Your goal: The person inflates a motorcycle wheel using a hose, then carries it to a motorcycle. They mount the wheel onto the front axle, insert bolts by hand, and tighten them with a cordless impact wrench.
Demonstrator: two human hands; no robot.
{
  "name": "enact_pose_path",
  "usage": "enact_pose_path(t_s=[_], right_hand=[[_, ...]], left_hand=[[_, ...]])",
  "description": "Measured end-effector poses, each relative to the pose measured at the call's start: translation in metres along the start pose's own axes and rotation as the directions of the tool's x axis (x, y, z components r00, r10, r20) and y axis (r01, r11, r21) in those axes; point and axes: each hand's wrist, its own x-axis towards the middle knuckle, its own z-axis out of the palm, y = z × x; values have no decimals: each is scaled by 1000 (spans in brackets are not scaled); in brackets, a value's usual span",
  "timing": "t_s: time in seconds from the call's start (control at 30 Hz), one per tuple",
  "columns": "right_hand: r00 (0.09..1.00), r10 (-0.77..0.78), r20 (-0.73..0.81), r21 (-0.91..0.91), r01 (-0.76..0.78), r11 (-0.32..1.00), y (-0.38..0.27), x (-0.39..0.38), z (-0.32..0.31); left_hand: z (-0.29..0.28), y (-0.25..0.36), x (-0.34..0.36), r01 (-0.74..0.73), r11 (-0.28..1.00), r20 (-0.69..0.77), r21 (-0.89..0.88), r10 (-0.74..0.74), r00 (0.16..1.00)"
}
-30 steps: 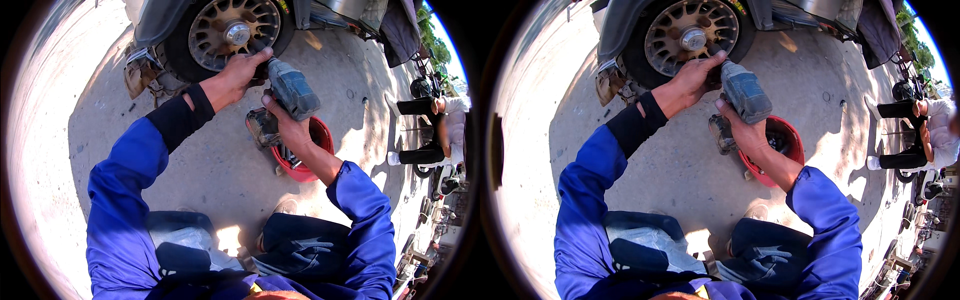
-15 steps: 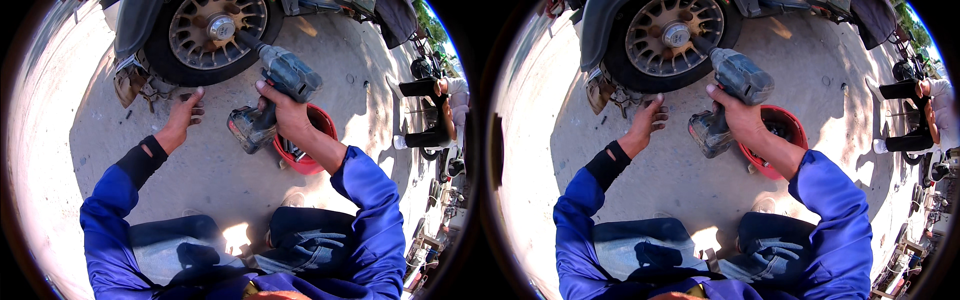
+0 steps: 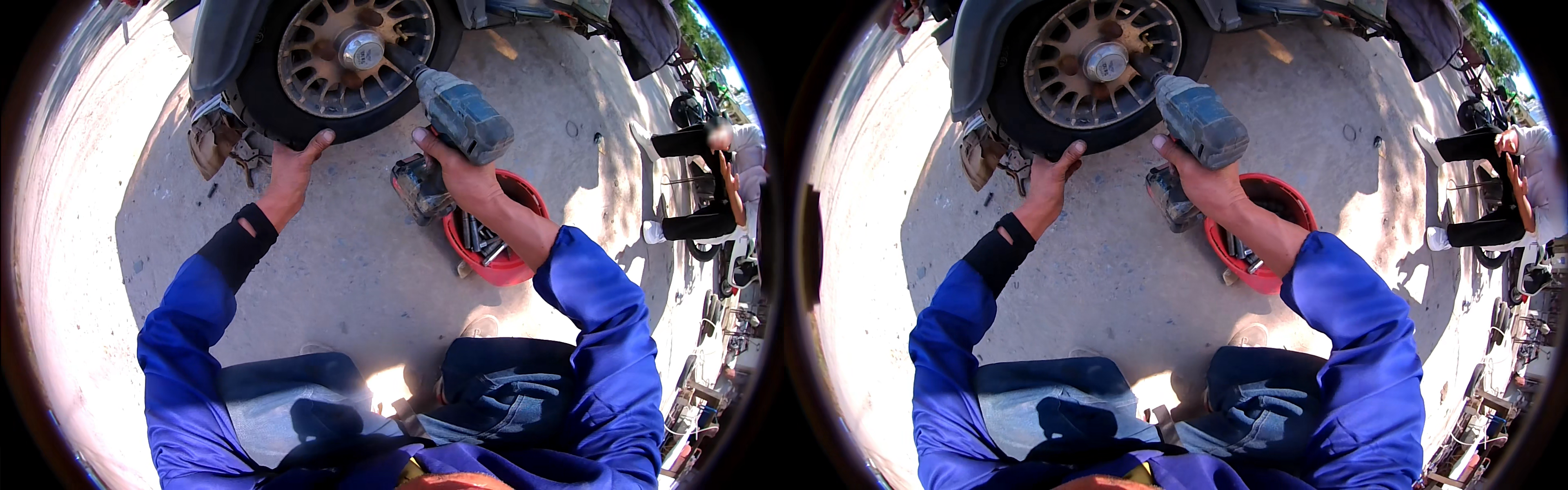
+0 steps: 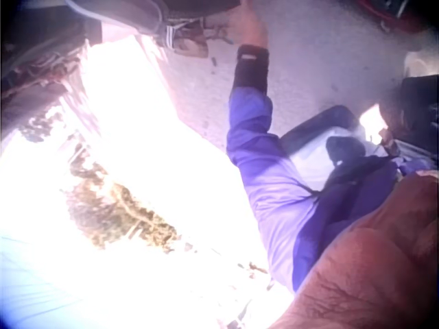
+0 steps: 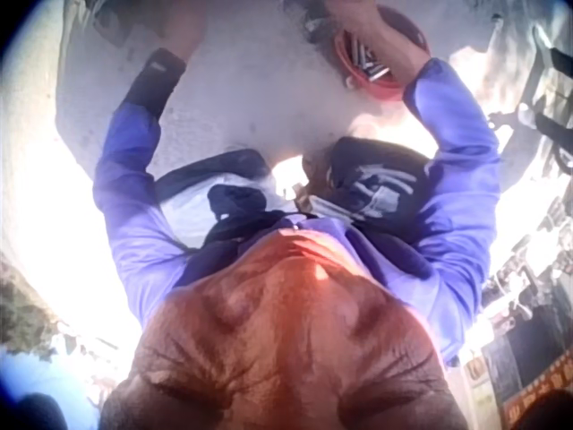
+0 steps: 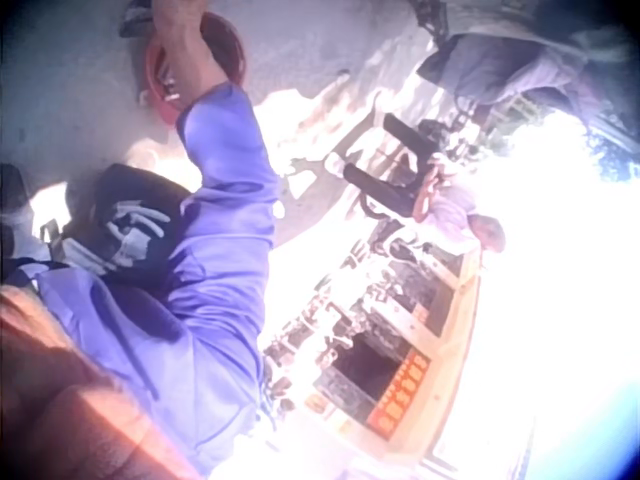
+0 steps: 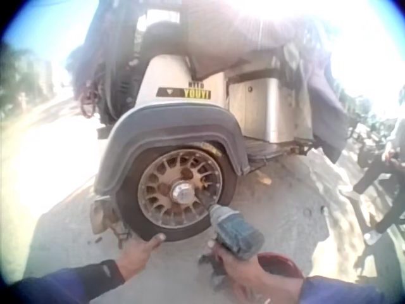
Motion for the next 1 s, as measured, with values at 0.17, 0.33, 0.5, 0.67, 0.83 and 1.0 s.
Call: enact_pose_path(t_s=[0.17, 0.33, 0.5, 0.67, 0.83, 1.0], right_hand=[[993, -114, -12, -11, 114, 993, -6, 5, -2], [985, -167, -42, 13, 168, 986, -3, 10, 2], [970, -238, -40, -72, 235, 969, 4, 14, 0], [982, -191, 0, -84, 190, 978, 2, 13, -4], [972, -233, 12, -175, 232, 957, 3, 17, -8], [959, -281, 41, -197, 283, 938, 8, 18, -13]], left_hand=[[9, -7, 0, 56, 988, -10, -144, -58, 998], [7, -2, 0, 61, 981, -11, -184, -64, 998], [7, 1, -3, 54, 979, 3, -194, -55, 998], [4, -1, -3, 22, 983, -24, -184, -26, 999], [7, 6, -6, 60, 988, 0, -143, -60, 998], [19, 10, -23, 350, 934, 11, -66, -350, 937]])
